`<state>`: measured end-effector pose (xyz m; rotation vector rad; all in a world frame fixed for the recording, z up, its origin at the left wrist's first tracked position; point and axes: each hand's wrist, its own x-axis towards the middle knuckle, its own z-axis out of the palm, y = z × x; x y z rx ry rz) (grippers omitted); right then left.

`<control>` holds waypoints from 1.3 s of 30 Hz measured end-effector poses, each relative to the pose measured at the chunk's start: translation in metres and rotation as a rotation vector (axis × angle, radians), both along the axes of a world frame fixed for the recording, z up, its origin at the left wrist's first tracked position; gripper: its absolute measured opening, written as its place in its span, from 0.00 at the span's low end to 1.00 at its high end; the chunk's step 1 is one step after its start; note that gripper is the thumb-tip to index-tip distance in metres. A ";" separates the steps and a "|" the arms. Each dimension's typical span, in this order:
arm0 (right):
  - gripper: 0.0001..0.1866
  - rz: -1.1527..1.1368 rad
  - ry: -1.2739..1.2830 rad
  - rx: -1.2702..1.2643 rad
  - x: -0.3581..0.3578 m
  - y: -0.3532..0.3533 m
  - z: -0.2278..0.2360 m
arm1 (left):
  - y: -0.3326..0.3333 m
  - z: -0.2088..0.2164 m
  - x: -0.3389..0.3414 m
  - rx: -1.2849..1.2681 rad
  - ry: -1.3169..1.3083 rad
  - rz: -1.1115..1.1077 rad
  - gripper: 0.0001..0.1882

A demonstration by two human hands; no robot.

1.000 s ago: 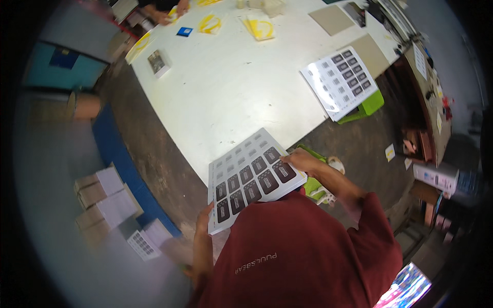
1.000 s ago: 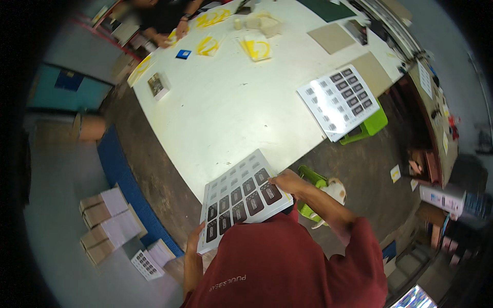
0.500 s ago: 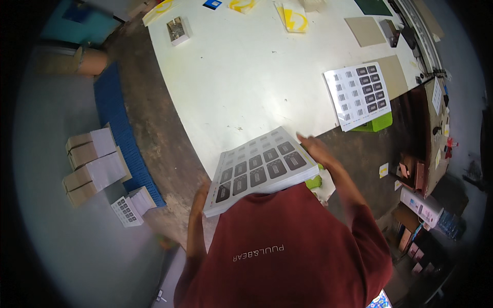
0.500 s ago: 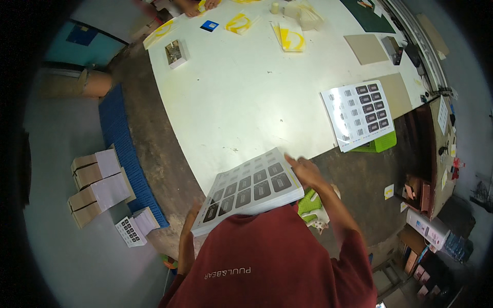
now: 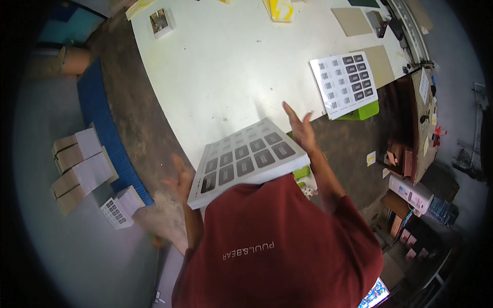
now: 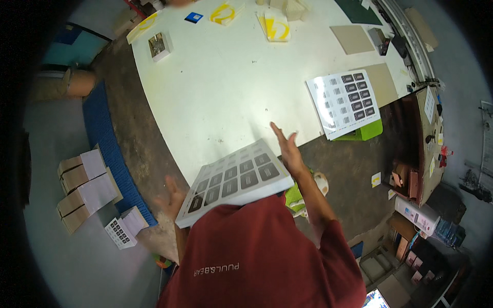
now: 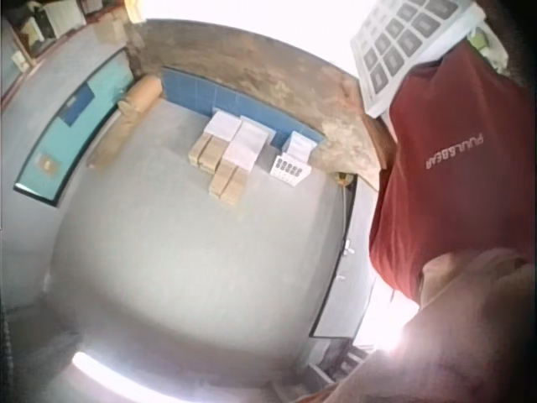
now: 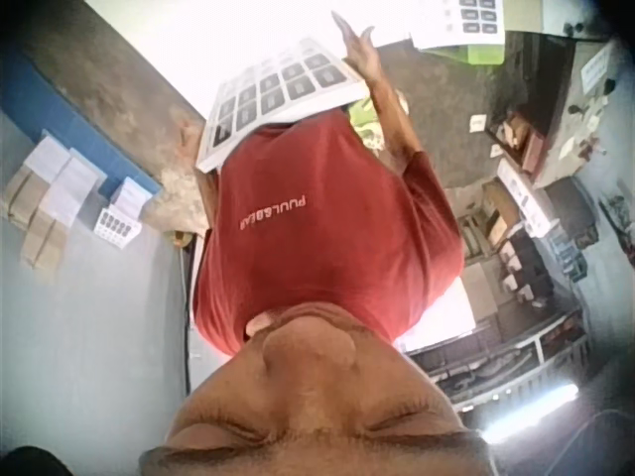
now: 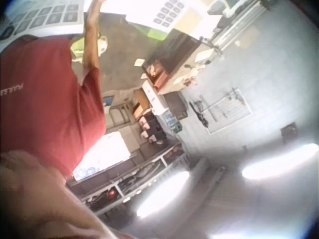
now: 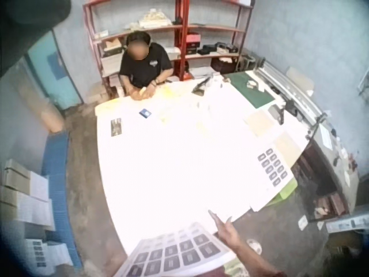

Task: The person picks up sheets of stickers from a table, carries them to a blue pallet, stacks them, and then returns to the table to handle more sticker sheets. The person also briefly touches a cat on a stool.

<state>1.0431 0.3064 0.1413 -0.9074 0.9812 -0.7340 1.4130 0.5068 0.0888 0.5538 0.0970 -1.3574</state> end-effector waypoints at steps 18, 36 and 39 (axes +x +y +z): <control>0.52 -0.100 -0.028 -0.107 0.015 0.014 0.037 | -0.039 0.064 -0.008 0.025 -0.712 0.015 0.56; 0.38 0.381 0.383 -0.644 -0.020 0.017 -0.012 | -0.001 0.070 -0.004 0.163 -1.714 -0.474 0.43; 0.31 0.248 0.228 -0.372 0.008 0.006 0.005 | -0.037 0.056 0.004 -0.024 -1.635 -0.433 0.37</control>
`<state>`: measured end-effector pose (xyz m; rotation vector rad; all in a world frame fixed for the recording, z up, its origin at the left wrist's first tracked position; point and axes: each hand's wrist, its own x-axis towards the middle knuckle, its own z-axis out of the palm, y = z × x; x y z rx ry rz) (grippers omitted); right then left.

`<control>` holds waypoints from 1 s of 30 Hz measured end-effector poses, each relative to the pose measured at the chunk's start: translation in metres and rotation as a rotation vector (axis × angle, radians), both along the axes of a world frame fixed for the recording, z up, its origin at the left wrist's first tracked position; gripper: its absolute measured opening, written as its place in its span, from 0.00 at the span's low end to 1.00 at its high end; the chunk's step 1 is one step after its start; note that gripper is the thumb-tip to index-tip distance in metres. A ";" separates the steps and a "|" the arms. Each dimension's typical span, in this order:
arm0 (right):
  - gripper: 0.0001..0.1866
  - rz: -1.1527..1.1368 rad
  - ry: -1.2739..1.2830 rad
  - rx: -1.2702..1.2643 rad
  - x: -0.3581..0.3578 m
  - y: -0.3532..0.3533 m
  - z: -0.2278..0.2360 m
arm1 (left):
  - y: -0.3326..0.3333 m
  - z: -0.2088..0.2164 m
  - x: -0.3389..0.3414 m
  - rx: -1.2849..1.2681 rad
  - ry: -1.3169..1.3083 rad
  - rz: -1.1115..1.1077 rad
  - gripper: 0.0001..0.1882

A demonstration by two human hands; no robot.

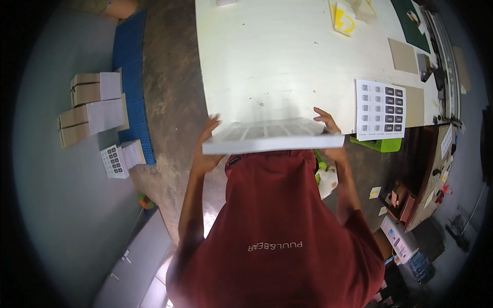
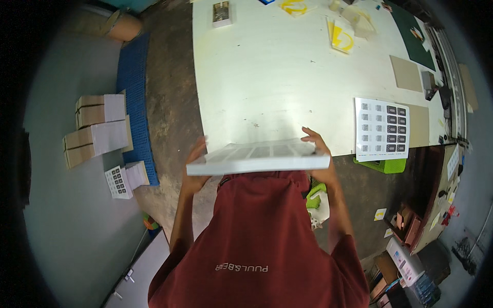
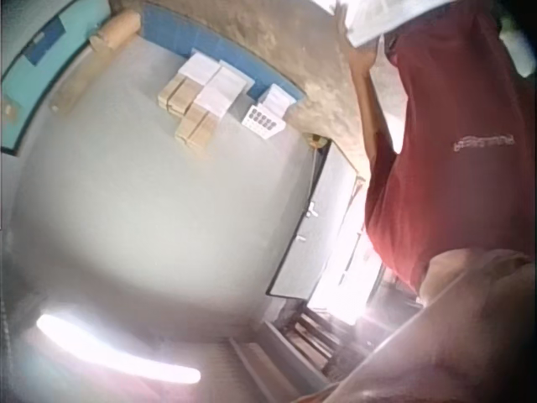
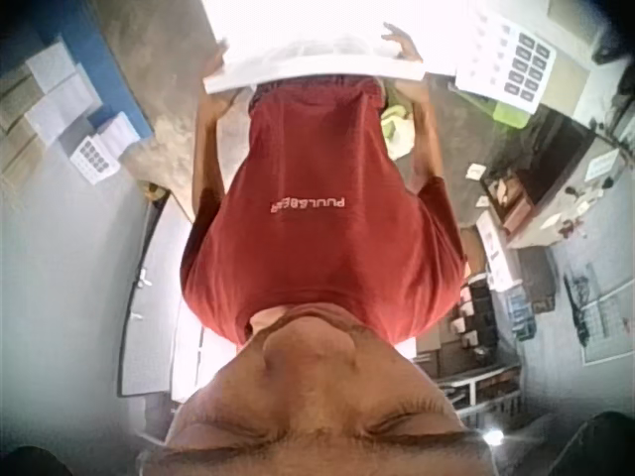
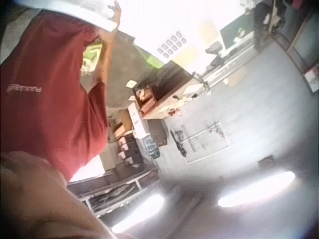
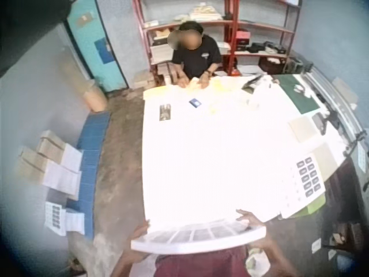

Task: The person picks up sheets of stickers from a table, carries them to a blue pallet, stacks them, and then returns to the table to handle more sticker sheets. The person also briefly touches a cat on a stool.

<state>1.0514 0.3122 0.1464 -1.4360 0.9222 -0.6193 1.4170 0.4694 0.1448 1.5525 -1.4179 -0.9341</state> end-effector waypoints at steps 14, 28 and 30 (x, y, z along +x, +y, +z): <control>0.21 -0.469 0.158 -0.086 0.073 -0.009 0.020 | -0.058 0.002 -0.054 -0.027 0.309 0.739 0.18; 0.29 -0.101 0.041 -0.130 0.014 -0.001 -0.048 | -0.020 -0.055 -0.020 0.103 0.356 0.203 0.26; 0.28 -0.111 0.046 -0.153 0.009 0.003 -0.071 | -0.018 -0.072 -0.022 0.009 0.370 0.194 0.23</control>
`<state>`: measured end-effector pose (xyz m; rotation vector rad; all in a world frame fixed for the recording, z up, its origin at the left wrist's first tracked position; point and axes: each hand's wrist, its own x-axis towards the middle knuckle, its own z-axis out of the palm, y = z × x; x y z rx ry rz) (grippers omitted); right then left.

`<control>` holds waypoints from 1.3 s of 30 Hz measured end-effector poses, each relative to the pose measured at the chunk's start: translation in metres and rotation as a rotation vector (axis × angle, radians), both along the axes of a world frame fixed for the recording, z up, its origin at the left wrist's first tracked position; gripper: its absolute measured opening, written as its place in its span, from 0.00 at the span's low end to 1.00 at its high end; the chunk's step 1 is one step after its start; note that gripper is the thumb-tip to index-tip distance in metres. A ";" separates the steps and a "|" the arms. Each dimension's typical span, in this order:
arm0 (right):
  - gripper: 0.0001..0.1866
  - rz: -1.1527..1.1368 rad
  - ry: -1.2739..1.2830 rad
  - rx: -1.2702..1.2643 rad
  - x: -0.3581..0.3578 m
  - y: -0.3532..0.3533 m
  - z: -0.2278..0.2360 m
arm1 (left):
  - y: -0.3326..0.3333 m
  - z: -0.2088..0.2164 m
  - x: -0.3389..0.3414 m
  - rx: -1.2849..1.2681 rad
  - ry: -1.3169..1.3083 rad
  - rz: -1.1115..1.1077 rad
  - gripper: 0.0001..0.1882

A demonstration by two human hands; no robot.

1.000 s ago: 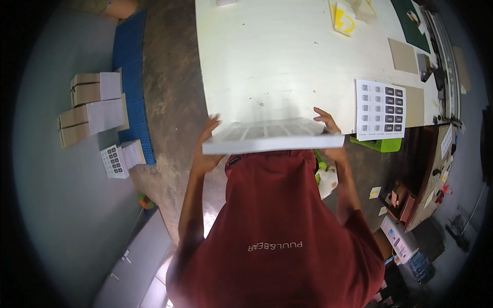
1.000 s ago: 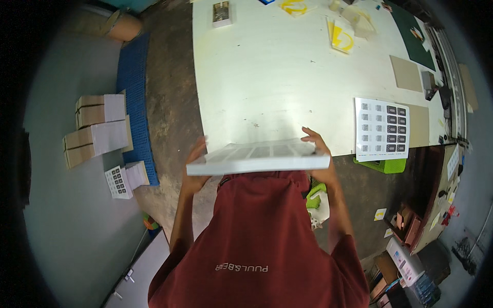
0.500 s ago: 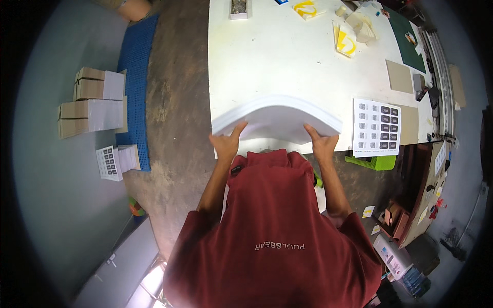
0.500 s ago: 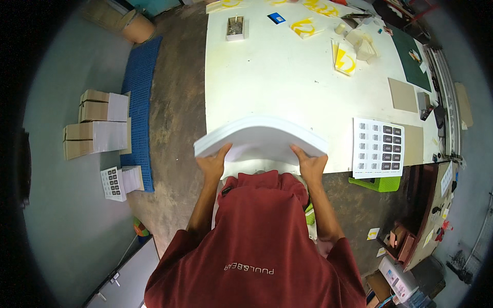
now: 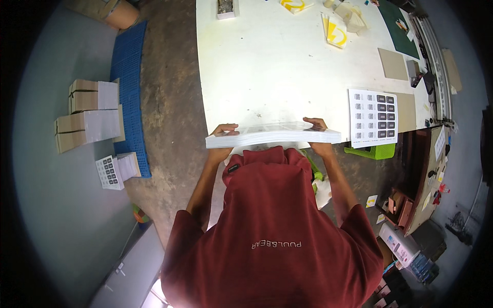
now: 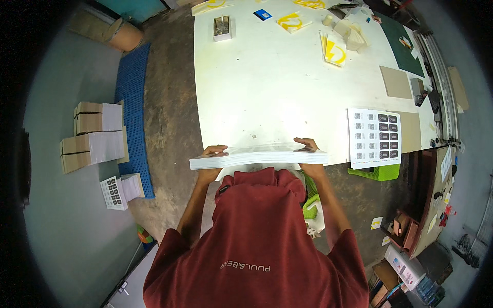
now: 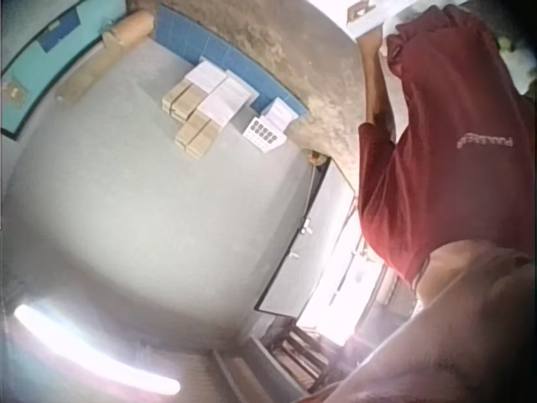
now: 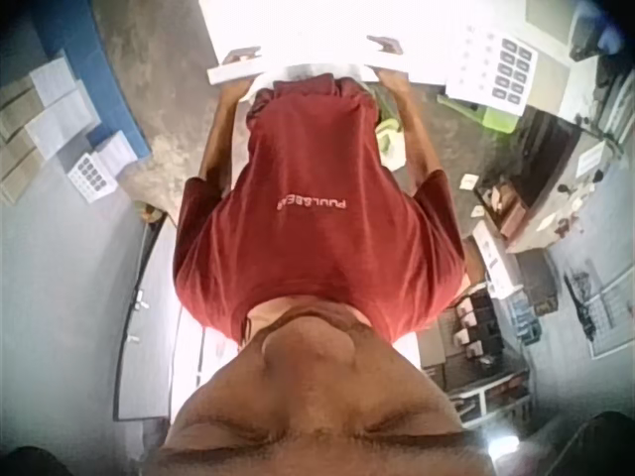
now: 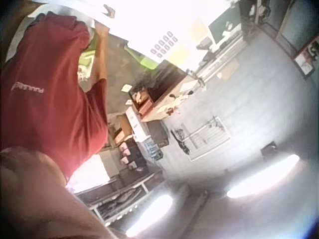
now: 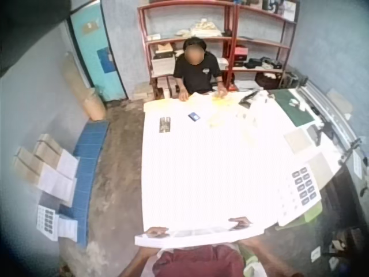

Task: The person picks up sheets of stickers from a table, carries them to a blue pallet, stacks them, and then returns to the table to handle more sticker sheets. The person also briefly touches a cat on a stool.

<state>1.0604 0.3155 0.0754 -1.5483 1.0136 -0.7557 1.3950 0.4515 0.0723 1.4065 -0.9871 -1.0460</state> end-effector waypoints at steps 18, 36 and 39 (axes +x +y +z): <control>0.14 0.019 0.025 0.112 -0.023 -0.002 -0.101 | 0.015 -0.115 0.009 -0.020 -0.211 -0.025 0.18; 0.23 -0.162 -0.022 0.372 -0.026 0.020 -0.032 | 0.021 -0.032 -0.065 0.258 0.073 0.273 0.27; 0.24 -0.235 0.084 0.448 -0.027 0.026 -0.056 | 0.024 -0.060 -0.078 0.427 0.275 0.342 0.24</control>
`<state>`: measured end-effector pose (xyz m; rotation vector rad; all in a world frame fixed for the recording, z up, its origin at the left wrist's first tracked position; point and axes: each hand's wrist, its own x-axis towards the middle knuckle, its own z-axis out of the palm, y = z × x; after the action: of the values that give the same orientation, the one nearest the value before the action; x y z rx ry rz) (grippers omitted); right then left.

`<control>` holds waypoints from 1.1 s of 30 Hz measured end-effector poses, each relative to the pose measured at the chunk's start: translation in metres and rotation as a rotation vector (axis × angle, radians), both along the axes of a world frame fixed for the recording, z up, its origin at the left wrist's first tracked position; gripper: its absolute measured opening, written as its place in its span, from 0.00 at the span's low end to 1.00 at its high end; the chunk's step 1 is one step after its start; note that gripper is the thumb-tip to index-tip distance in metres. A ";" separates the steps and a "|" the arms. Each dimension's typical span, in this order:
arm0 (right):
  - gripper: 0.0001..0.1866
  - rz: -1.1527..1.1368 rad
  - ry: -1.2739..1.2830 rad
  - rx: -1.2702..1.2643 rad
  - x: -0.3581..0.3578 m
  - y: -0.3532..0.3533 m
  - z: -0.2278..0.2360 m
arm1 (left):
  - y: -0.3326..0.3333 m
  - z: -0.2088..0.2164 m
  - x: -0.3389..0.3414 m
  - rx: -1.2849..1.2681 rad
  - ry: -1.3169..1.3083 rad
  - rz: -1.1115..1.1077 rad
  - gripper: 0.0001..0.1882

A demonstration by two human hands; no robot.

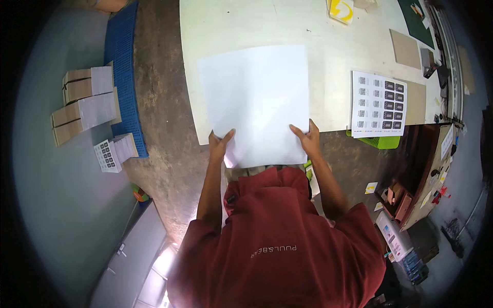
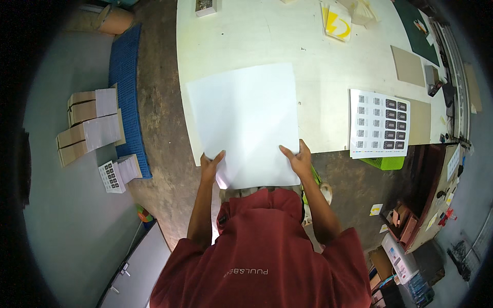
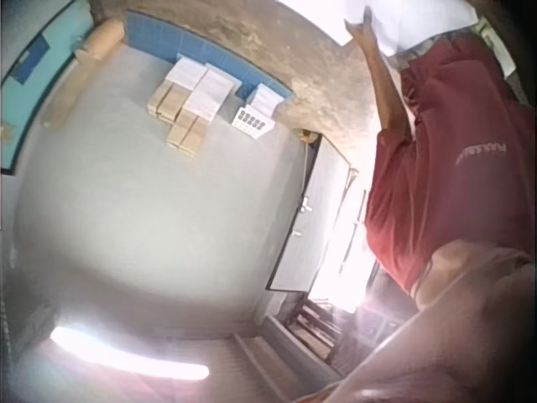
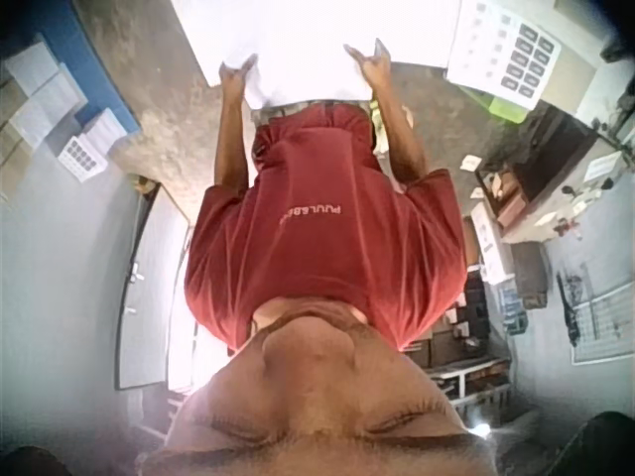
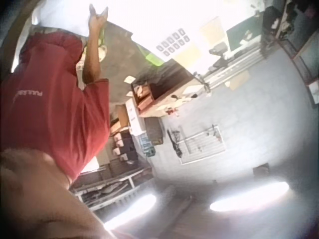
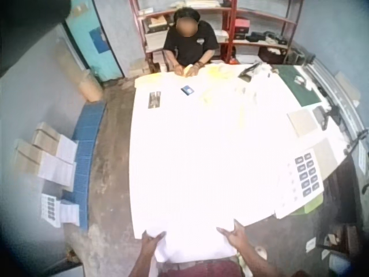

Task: The person picks up sheets of stickers from a table, carries them to a blue pallet, stacks them, and then returns to the table to handle more sticker sheets. The person also briefly touches a cat on a stool.

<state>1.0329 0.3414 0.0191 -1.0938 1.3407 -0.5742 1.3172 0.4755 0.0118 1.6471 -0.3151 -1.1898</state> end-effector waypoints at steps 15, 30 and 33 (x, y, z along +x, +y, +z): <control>0.29 0.290 0.268 0.365 -0.075 0.079 -0.128 | 0.081 -0.124 -0.021 0.335 0.100 -0.205 0.30; 0.26 0.951 0.900 -1.113 -0.105 0.075 -0.149 | 0.176 -0.184 0.022 0.410 -0.400 -0.317 0.23; 0.26 1.043 0.860 -1.247 -0.103 0.066 -0.149 | 0.183 -0.141 0.037 0.179 -1.239 -0.530 0.21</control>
<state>0.9297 0.4072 -0.1299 -3.0331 0.7229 -0.0368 1.3545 0.6586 -0.1295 2.3809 -1.5094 -0.3731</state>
